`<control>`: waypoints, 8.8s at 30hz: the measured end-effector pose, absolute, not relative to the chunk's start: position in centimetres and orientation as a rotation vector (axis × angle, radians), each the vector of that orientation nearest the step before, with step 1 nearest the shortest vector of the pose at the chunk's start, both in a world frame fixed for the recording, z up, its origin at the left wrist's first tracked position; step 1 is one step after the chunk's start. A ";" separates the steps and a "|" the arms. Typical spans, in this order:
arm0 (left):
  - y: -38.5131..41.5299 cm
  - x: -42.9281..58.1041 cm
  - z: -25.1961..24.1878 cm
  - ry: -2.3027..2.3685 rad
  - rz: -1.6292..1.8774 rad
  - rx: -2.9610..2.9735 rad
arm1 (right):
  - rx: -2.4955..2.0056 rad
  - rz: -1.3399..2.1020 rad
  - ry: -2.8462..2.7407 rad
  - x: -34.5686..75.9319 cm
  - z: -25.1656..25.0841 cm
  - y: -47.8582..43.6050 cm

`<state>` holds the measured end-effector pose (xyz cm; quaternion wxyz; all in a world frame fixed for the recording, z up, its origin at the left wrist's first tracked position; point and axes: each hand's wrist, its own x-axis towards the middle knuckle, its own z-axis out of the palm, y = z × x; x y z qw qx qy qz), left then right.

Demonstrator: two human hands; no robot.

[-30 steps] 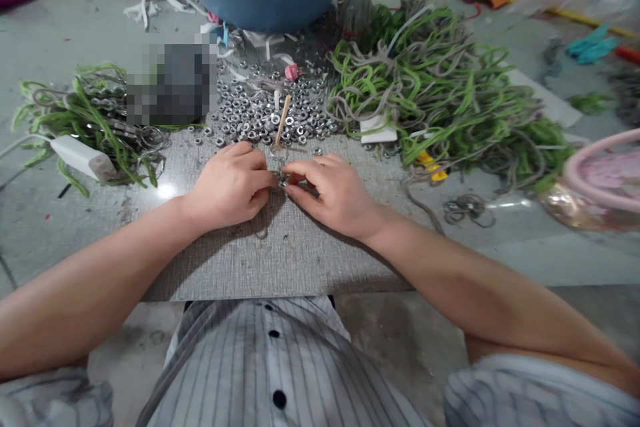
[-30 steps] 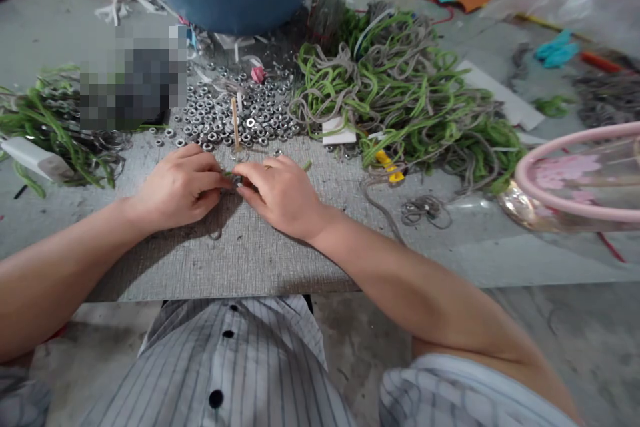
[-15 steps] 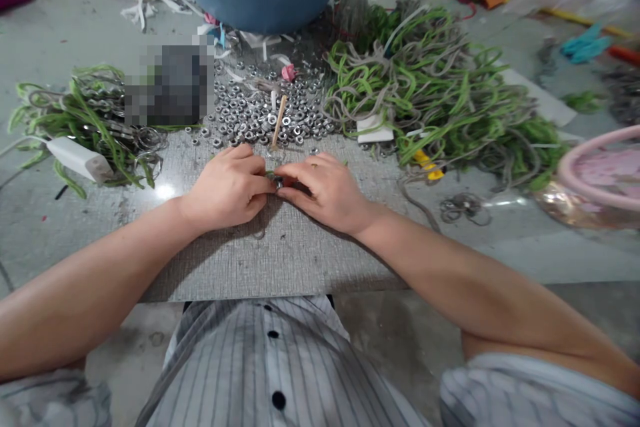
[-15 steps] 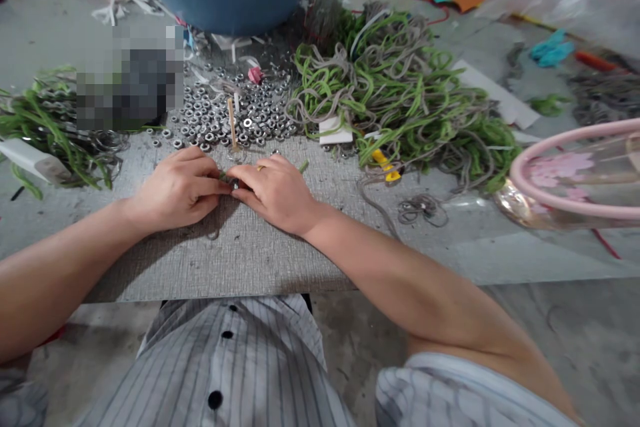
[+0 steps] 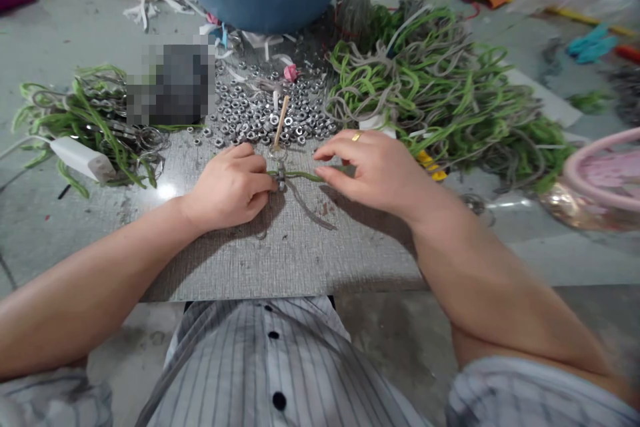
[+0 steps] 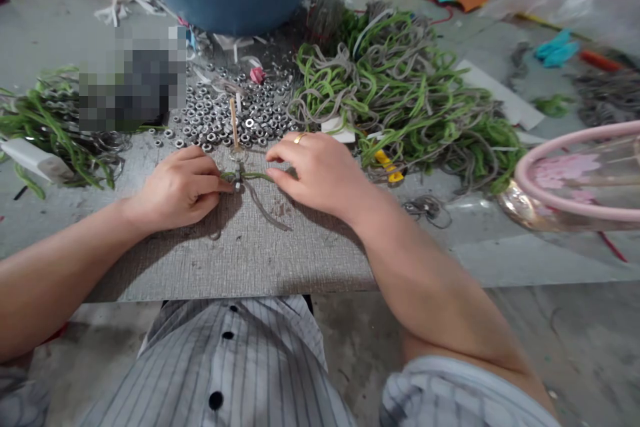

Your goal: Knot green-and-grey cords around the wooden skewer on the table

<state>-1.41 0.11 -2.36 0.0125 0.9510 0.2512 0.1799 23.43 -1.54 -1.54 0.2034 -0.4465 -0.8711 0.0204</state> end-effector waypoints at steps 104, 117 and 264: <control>-0.2 -0.2 -0.1 0.996 0.778 0.961 | -1.063 1.096 -1.830 19.5 -2.2 -3.2; -1.3 -0.3 -0.7 1.149 1.065 1.454 | -1.109 1.332 -1.543 19.5 -2.3 -3.1; -1.7 0.0 -1.5 1.225 0.132 2.687 | -1.181 0.551 -2.304 19.5 -3.5 -3.0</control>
